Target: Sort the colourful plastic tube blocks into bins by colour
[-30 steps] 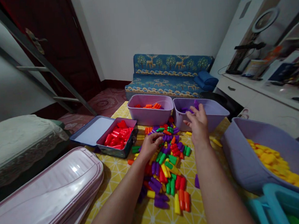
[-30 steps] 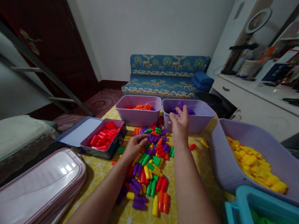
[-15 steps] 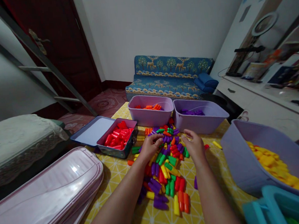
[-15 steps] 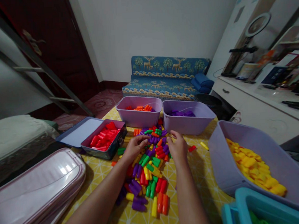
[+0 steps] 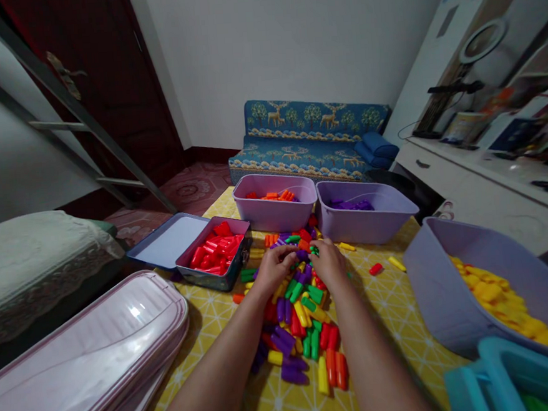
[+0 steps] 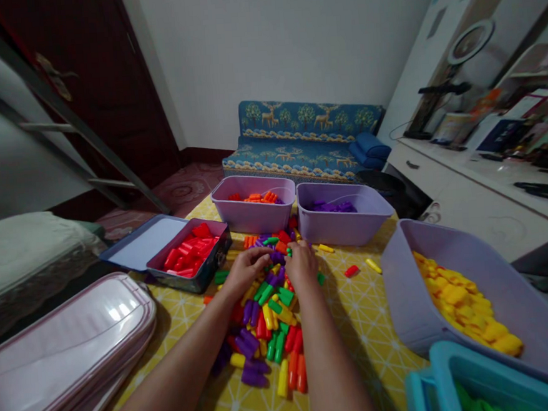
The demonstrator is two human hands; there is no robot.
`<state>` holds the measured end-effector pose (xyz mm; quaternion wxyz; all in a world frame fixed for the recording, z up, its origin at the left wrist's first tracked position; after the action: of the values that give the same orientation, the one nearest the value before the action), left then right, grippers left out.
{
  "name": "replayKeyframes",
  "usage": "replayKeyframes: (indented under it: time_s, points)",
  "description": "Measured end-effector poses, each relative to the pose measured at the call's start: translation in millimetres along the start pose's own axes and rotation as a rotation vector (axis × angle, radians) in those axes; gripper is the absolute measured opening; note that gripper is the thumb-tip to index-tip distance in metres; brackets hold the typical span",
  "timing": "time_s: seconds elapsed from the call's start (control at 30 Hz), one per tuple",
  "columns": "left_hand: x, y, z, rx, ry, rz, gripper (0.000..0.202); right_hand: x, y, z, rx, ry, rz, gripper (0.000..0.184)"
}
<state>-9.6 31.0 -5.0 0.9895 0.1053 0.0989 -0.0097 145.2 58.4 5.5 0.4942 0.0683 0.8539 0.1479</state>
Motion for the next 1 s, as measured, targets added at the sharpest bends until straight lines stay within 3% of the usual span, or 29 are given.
replayKeyframes:
  time_s: [0.13, 0.23, 0.4, 0.57, 0.67, 0.8, 0.87, 1.0]
  points:
    - [1.2, -0.7, -0.3, -0.007, -0.056, 0.007, 0.03, -5.8, -2.8, -0.3, -0.009, 0.001, 0.006, 0.029]
    - [1.3, -1.3, 0.7, -0.015, -0.059, 0.007, 0.03, -14.1, -7.2, -4.0, 0.072, 0.114, 0.063, 0.027]
    - [0.7, -1.8, 3.2, -0.034, -0.074, 0.006, 0.03, -27.7, -25.8, -10.3, 0.245, 0.693, 0.326, 0.028]
    - [0.4, -2.3, 5.1, -0.035, -0.069, 0.002, 0.03, -17.6, -38.3, -4.0, 0.42, 1.181, 0.368, 0.047]
    - [1.0, -3.0, 4.9, -0.003, -0.053, -0.009, 0.032, -8.3, -41.5, 0.9, 0.402, 1.084, 0.283, 0.046]
    - [2.7, -4.8, 4.1, 0.059, 0.03, -0.101, 0.037, -7.0, -45.1, -7.4, 0.168, 0.613, 0.207, 0.032]
    - [1.7, -5.5, 4.4, 0.098, 0.112, -0.094, 0.039, -9.4, -46.8, -15.2, 0.07, 0.444, 0.182, 0.031]
    - [0.2, -5.8, 6.2, 0.111, 0.094, -0.114, 0.034, -13.5, -47.6, -19.0, 0.025, 0.317, 0.147, 0.028]
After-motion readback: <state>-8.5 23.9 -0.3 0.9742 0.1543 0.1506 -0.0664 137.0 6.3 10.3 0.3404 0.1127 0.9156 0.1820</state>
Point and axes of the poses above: each hand's wrist, its own y-axis towards the middle knuckle, its own x-axis out of the palm, z = x × y, the point moved 2 cm from there along y, towards the middle knuckle
